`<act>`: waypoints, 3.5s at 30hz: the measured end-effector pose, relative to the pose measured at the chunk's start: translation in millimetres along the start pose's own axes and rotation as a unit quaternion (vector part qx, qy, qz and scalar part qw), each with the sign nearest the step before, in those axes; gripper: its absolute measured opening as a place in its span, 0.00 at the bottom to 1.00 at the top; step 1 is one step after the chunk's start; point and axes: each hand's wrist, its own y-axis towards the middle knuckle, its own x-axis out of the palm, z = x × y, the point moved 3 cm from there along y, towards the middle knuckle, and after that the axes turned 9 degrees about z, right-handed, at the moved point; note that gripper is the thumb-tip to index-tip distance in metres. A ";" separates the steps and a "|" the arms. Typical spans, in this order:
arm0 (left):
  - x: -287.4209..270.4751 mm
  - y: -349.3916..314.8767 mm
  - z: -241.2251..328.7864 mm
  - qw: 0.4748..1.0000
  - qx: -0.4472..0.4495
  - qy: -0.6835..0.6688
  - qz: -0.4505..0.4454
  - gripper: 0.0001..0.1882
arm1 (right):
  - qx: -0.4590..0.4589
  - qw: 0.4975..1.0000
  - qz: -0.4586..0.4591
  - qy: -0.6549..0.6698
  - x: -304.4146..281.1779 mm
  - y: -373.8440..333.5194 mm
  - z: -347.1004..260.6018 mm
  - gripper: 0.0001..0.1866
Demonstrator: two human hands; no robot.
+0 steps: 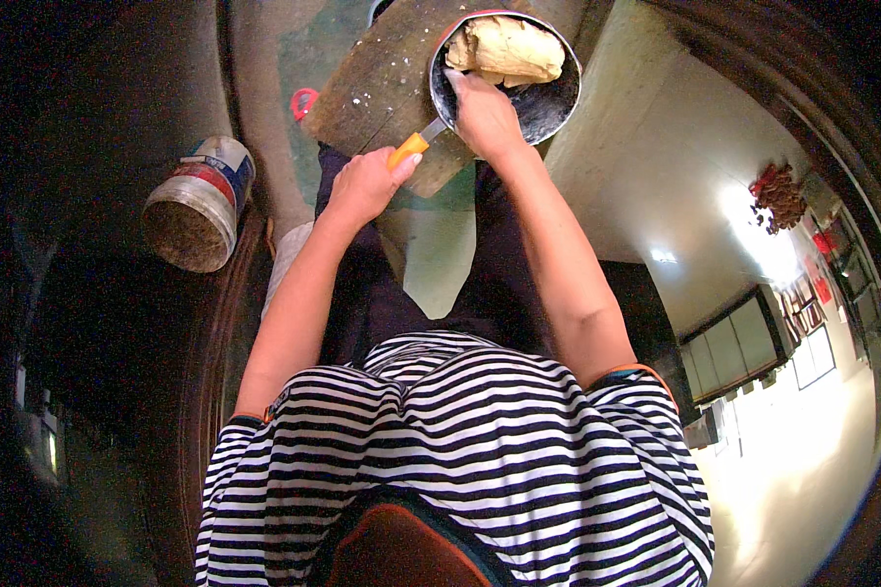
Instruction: The person kneads a large mass of dough inside a small orange pot using both hands. They repeatedly press, fold, and turn the dough while holding the pot steady with the left hand. The task continues throughout the clip without visible completion.
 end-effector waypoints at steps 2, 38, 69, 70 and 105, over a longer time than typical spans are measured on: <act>-0.3 -0.4 1.1 1.000 0.000 0.002 0.000 0.30 | -0.004 0.996 -0.080 -0.047 4.1 1.8 2.7 0.18; 3.3 -3.6 1.0 0.999 0.019 -0.003 0.026 0.30 | -0.055 0.951 0.289 -0.097 -62.7 13.4 15.7 0.20; 5.3 2.5 -1.1 1.000 0.016 -0.003 0.004 0.31 | -0.051 0.970 0.141 -0.194 -2.8 53.9 11.0 0.16; 5.0 0.9 -0.8 1.000 0.014 0.001 0.010 0.32 | -0.045 0.971 0.127 -0.197 -2.2 53.2 13.0 0.19; -11.4 -9.9 -12.8 1.000 -0.002 -0.008 0.025 0.31 | -0.076 0.967 0.178 -0.168 -72.0 -1.8 -48.4 0.25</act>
